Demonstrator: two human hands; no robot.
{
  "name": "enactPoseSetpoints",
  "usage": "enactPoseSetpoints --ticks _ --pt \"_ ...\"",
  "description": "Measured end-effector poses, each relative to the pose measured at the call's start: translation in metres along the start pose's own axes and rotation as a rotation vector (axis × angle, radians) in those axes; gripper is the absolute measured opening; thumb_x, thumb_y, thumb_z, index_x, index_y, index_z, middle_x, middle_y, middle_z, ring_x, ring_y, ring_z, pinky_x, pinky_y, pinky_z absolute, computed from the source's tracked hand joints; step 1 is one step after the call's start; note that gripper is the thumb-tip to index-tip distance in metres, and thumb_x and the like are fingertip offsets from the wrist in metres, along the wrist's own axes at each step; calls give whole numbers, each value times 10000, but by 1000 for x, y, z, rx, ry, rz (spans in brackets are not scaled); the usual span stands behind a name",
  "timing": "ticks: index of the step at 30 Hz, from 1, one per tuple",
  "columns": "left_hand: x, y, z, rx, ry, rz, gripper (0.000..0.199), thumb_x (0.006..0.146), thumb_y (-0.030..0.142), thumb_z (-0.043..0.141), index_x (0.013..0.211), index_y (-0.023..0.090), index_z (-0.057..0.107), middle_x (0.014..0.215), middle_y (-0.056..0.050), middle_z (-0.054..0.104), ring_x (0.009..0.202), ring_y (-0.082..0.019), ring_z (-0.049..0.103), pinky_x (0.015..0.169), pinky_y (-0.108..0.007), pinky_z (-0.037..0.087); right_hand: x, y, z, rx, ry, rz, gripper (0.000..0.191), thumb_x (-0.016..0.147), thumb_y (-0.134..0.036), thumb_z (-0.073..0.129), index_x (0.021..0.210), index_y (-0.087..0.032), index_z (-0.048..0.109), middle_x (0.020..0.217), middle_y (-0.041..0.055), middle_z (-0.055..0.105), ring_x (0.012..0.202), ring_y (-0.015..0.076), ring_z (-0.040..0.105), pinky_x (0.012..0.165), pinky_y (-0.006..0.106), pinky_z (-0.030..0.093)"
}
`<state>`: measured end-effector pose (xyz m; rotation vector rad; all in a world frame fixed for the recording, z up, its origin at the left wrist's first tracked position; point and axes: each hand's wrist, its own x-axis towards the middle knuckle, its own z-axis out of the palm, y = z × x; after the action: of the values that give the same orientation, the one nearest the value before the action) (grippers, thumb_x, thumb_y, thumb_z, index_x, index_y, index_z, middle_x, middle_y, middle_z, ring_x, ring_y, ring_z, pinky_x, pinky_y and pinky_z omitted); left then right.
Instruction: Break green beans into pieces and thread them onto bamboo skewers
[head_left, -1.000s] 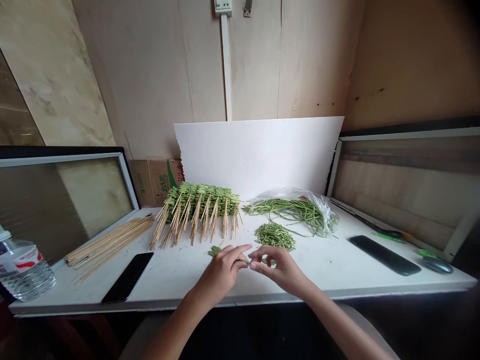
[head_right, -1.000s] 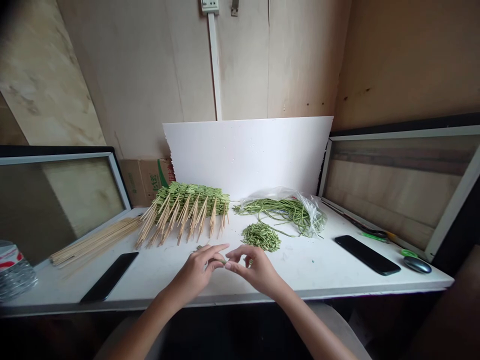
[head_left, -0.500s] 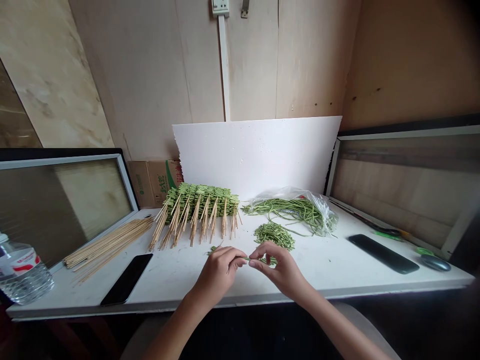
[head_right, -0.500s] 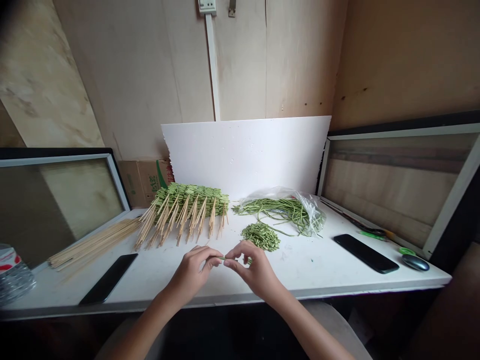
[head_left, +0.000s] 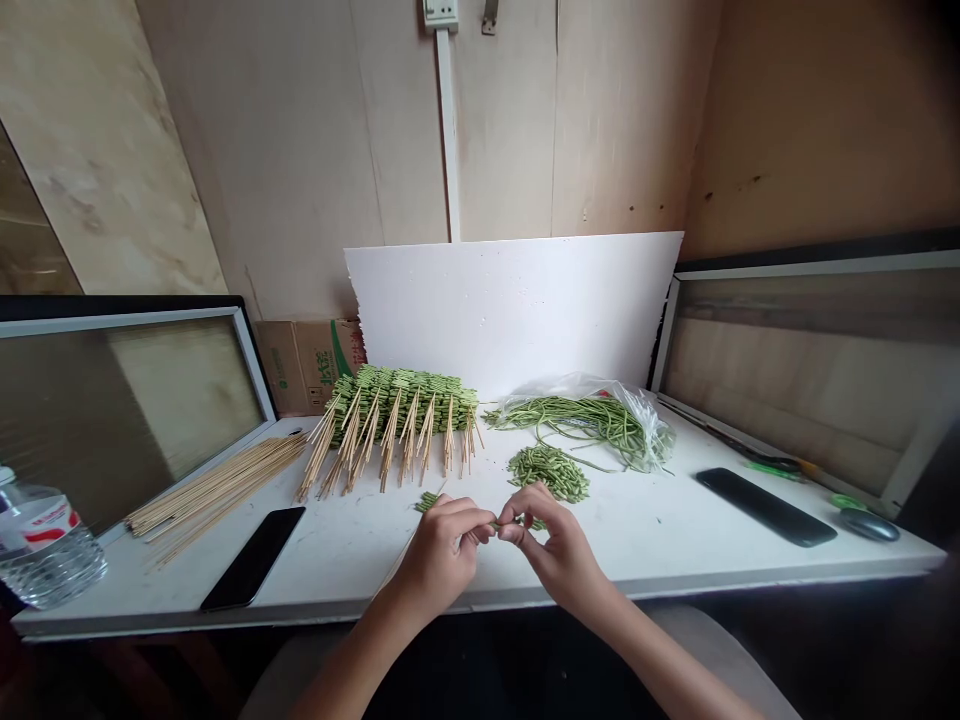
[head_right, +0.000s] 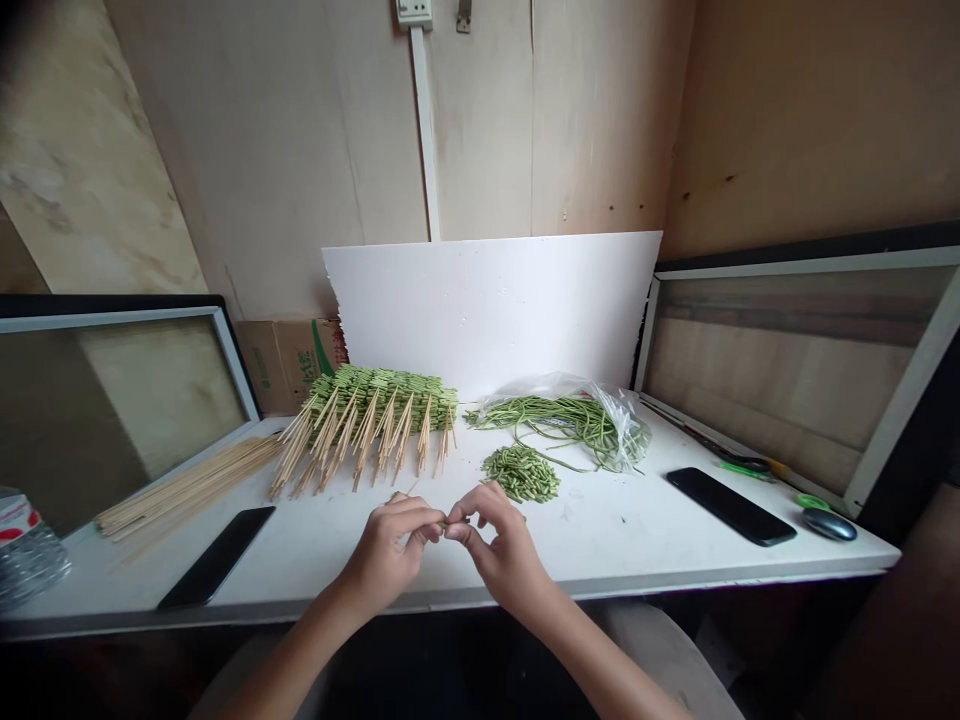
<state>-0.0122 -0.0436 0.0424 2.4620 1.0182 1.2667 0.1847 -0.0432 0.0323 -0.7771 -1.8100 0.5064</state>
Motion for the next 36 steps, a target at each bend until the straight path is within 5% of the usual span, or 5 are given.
enactPoseSetpoints --ticks 11,20,25,31,36 --pt "2 22 -9 -111 -66 -51 326 900 25 505 744 206 727 687 -19 697 691 -172 607 714 -305 461 1 -13 -1 148 -67 -18 356 1004 -514 554 782 -249 637 760 43 628 815 239 554 813 395 446" --pt "4 26 -11 -208 -86 -100 309 856 -8 534 739 190 739 683 -13 688 675 -153 628 660 -258 468 3 -11 -8 146 -114 -35 305 994 -453 603 775 -244 637 768 35 620 827 227 553 807 374 452" --pt "7 15 -23 -210 -24 -168 258 882 46 533 742 169 711 696 -25 675 653 -150 614 629 -249 462 10 -12 -23 174 -99 -7 370 950 -571 621 785 -241 652 802 46 617 815 231 570 795 386 489" --pt "10 -1 -34 -141 16 -237 333 1033 346 512 863 170 738 720 -38 661 650 -157 598 606 -256 442 18 48 -47 -335 6 119 397 902 -622 647 839 -249 767 865 95 685 906 312 598 824 489 506" --pt "9 -3 -26 -129 -33 -245 364 1052 400 484 983 191 775 961 -87 733 851 -203 671 710 -282 510 6 102 -48 -517 -94 254 395 880 -580 683 734 -226 780 785 97 709 849 313 616 831 490 503"
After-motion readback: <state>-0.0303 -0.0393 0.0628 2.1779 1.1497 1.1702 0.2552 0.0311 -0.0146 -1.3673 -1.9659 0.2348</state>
